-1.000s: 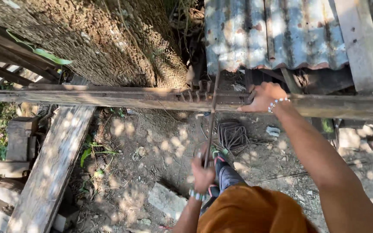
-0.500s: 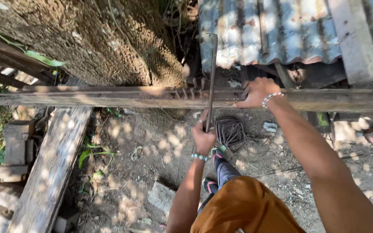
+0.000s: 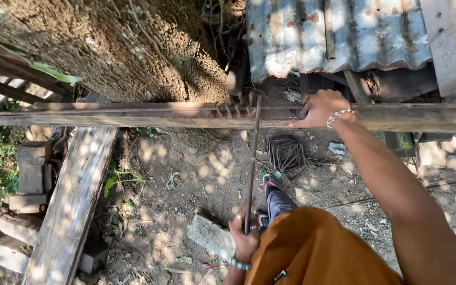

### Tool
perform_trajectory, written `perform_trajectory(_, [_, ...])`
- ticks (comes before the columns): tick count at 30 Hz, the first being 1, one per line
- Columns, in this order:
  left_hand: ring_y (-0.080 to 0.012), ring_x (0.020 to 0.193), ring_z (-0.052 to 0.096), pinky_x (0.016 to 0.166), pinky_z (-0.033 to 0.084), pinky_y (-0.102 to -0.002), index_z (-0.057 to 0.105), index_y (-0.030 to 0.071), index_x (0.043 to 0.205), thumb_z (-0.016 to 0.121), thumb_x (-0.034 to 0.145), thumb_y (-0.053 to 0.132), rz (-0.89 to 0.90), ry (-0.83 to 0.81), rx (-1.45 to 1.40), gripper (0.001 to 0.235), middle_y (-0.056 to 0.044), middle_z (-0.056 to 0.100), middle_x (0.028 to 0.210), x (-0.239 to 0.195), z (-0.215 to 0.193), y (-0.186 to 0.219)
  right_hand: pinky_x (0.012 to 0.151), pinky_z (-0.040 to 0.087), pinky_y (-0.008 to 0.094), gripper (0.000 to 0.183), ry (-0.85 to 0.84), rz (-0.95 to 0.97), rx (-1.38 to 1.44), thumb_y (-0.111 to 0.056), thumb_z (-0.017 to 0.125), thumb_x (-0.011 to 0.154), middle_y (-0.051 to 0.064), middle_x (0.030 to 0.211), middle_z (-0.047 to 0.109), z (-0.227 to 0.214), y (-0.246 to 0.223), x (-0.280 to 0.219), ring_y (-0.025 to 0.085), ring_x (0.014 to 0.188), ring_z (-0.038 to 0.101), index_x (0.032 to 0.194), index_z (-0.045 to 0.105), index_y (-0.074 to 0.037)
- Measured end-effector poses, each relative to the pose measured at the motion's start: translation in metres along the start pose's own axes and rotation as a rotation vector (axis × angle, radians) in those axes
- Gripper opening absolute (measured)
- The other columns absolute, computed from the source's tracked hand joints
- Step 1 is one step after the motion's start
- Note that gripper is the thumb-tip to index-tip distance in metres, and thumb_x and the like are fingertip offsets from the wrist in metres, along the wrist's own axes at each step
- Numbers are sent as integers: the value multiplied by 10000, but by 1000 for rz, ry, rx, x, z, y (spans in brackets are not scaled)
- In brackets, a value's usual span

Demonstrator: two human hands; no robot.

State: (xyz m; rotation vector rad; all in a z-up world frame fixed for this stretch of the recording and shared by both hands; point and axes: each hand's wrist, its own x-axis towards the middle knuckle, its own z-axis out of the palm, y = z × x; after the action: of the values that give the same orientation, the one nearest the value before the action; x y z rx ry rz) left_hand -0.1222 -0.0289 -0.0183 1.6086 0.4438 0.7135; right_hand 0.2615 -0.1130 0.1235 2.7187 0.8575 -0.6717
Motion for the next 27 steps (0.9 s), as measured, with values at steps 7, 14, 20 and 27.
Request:
perform_trajectory(7, [-165, 549, 561, 519, 400, -321, 771, 7, 922, 636, 675, -87, -131, 166, 46, 296, -143, 566, 582, 154, 85, 4, 939, 585, 422, 925, 66, 20, 22, -973, 553, 576, 66, 1131, 789, 16, 5, 11, 321, 1126, 728, 1264, 700, -372])
perform_trajectory(14, [-141, 522, 522, 498, 427, -352, 780, 16, 897, 673, 810, 56, -292, 160, 21, 144, -194, 612, 590, 130, 88, -15, 936, 587, 380, 878, 109, 45, 29, -981, 581, 568, 27, 1124, 785, 12, 3, 5, 280, 1115, 732, 1227, 709, -415])
perform_trajectory(20, [-214, 589, 749, 631, 613, -344, 711, 21, 1217, 484, 810, -160, -77, -1, -138, 500, -219, 768, 1120, -8, 16, -61, 964, 583, 423, 862, 47, 39, 29, -952, 557, 592, 54, 1133, 797, 9, 6, 7, 312, 1131, 730, 1233, 698, -392])
perform_trajectory(27, [-237, 1143, 696, 1042, 521, -431, 655, 387, 1253, 702, 811, 597, -842, 27, 717, 492, 70, 720, 1236, 73, 63, -42, 960, 580, 462, 798, 25, -14, 104, -865, 632, 653, 114, 1085, 795, 2, 1, -3, 357, 1093, 734, 1203, 734, -295])
